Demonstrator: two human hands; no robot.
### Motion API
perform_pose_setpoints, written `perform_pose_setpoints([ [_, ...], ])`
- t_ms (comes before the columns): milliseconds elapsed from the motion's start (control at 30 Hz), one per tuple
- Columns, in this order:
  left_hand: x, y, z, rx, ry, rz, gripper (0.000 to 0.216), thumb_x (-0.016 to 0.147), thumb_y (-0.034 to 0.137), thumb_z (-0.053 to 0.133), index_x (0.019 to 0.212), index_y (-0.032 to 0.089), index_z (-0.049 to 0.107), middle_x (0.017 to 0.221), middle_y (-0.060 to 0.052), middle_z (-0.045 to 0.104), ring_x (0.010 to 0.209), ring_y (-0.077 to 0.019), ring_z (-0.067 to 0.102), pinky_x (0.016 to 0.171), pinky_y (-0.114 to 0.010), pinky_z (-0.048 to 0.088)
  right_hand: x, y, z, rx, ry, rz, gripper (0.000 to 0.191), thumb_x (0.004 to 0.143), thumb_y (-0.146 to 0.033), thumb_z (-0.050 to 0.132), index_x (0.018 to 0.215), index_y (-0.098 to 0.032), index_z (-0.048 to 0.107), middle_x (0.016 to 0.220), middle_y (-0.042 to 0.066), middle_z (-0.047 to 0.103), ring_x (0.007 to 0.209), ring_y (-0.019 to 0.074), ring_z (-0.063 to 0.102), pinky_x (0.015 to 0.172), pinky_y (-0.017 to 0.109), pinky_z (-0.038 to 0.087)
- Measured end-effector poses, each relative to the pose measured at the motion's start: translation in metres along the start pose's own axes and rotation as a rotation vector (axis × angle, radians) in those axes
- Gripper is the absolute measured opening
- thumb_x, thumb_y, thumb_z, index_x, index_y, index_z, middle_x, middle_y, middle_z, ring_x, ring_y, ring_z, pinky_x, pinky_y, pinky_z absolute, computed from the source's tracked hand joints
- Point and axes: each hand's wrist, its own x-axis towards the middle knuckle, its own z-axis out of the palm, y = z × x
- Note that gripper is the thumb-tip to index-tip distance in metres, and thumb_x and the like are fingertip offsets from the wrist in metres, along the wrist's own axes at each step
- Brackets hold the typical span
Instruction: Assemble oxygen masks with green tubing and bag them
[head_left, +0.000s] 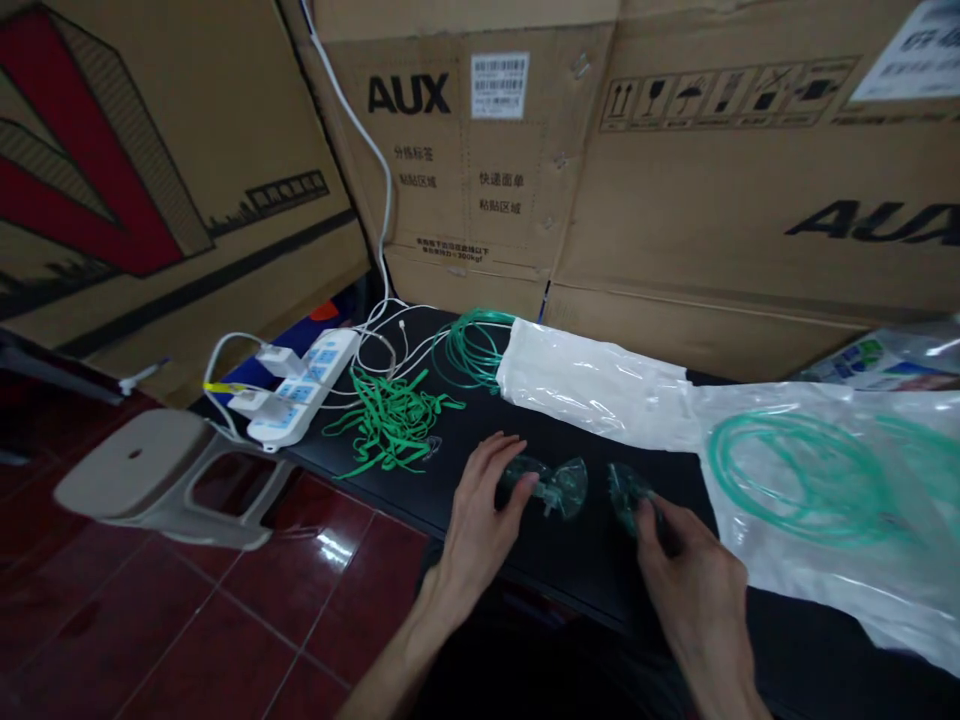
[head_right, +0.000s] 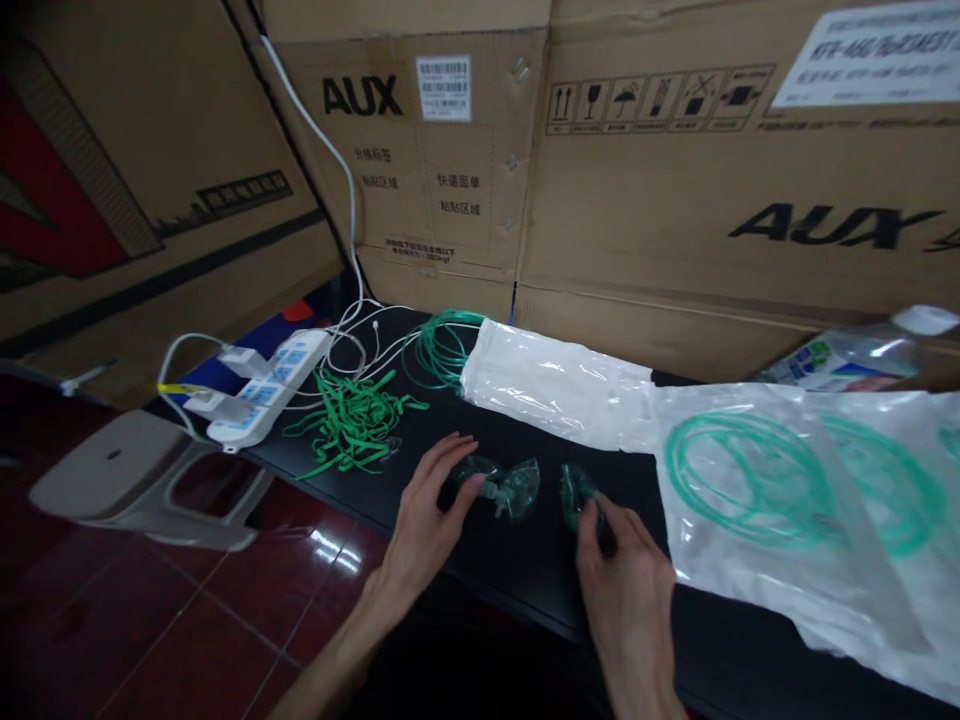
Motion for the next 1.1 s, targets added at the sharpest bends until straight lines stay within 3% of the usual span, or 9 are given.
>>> perform_pose_setpoints([
  [100, -0.009, -0.002, -0.016, 0.059, 0.085, 0.028, 0.024, 0.101, 0.026, 0.058, 0.124, 0.026, 0.066, 0.122, -0.005, 0.069, 0.119, -0.0191, 0.063, 0.105, -0.036, 0.052, -0.001, -0.007, 0.0, 0.107, -0.031, 0.081, 0.053, 0.089, -0.057, 0.048, 0.099, -0.015, 0.078, 0.088, 0.015, 0.075, 0.071, 0.0286, 0.069, 0.066, 0.04, 0.05],
  [200, -0.008, -0.013, -0.045, 0.234, 0.122, 0.086, 0.018, 0.101, 0.025, 0.059, 0.116, 0.025, 0.069, 0.107, -0.004, 0.071, 0.103, -0.0202, 0.064, 0.093, -0.037, 0.054, -0.004, -0.011, -0.003, 0.371, -0.081, 0.315, 0.057, 0.083, -0.063, 0.059, 0.106, -0.014, 0.075, 0.061, 0.006, 0.066, 0.053, 0.0228, 0.06, 0.053, 0.034, 0.045],
  [300, 0.006, -0.031, -0.077, 0.55, 0.03, 0.149, 0.025, 0.099, 0.031, 0.061, 0.122, 0.023, 0.068, 0.116, -0.008, 0.071, 0.107, -0.026, 0.06, 0.095, -0.044, 0.051, -0.004, -0.007, -0.008, 0.799, -0.123, 0.491, 0.054, 0.078, -0.057, 0.074, 0.112, -0.016, 0.071, 0.049, -0.003, 0.053, 0.043, 0.0148, 0.046, 0.044, 0.026, 0.036],
  [433, 0.031, -0.057, -0.104, 0.823, -0.182, 0.281, 0.036, 0.099, 0.036, 0.06, 0.133, 0.024, 0.065, 0.129, -0.009, 0.071, 0.12, -0.0329, 0.056, 0.091, -0.046, 0.047, -0.002, -0.001, -0.013, 1.23, -0.121, 0.573, 0.035, 0.075, -0.043, 0.078, 0.1, -0.02, 0.069, 0.082, 0.007, 0.075, 0.053, 0.0168, 0.059, 0.05, 0.029, 0.048],
  [567, 0.047, -0.073, -0.112, 0.889, -0.272, 0.368, 0.033, 0.103, 0.037, 0.051, 0.125, 0.024, 0.072, 0.122, -0.01, 0.074, 0.116, -0.0337, 0.058, 0.09, -0.047, 0.043, -0.006, -0.003, -0.014, 1.536, -0.212, 0.545, 0.041, 0.083, -0.057, 0.064, 0.104, -0.022, 0.07, 0.11, 0.016, 0.076, 0.078, 0.0272, 0.072, 0.073, 0.043, 0.057],
  [767, 0.064, -0.098, -0.116, 0.919, -0.333, 0.421, 0.034, 0.103, 0.036, 0.046, 0.114, 0.023, 0.076, 0.115, -0.012, 0.075, 0.111, -0.0374, 0.061, 0.085, -0.048, 0.04, -0.012, -0.009, -0.007, 1.438, -0.226, 0.434, 0.034, 0.085, -0.04, 0.08, 0.112, -0.024, 0.067, 0.106, 0.007, 0.075, 0.069, 0.0143, 0.065, 0.069, 0.029, 0.05],
  [900, 0.073, -0.106, -0.113, 0.84, -0.336, 0.374, 0.048, 0.106, 0.049, 0.034, 0.118, 0.025, 0.073, 0.113, -0.01, 0.072, 0.107, -0.0331, 0.062, 0.085, -0.044, 0.047, -0.013, -0.013, -0.005, 1.416, -0.193, 0.382, 0.027, 0.094, -0.045, 0.069, 0.103, -0.019, 0.068, 0.1, 0.007, 0.075, 0.065, 0.0131, 0.061, 0.066, 0.028, 0.048],
  [1000, 0.078, -0.087, -0.11, 0.636, -0.263, 0.282, 0.054, 0.104, 0.059, 0.031, 0.129, 0.025, 0.065, 0.115, -0.006, 0.065, 0.104, -0.0279, 0.064, 0.09, -0.041, 0.052, -0.015, -0.016, -0.004, 1.39, -0.167, 0.346, 0.029, 0.099, -0.048, 0.063, 0.101, -0.019, 0.067, 0.096, 0.006, 0.075, 0.066, 0.0127, 0.06, 0.066, 0.028, 0.046],
  [1100, 0.072, -0.049, -0.106, 0.373, -0.191, 0.177, 0.047, 0.099, 0.057, 0.046, 0.126, 0.024, 0.066, 0.121, -0.008, 0.065, 0.112, -0.0296, 0.065, 0.101, -0.044, 0.05, -0.018, -0.016, -0.001, 1.35, -0.151, 0.321, 0.027, 0.095, -0.045, 0.07, 0.099, -0.019, 0.065, 0.093, 0.005, 0.075, 0.067, 0.0117, 0.059, 0.069, 0.027, 0.045],
])
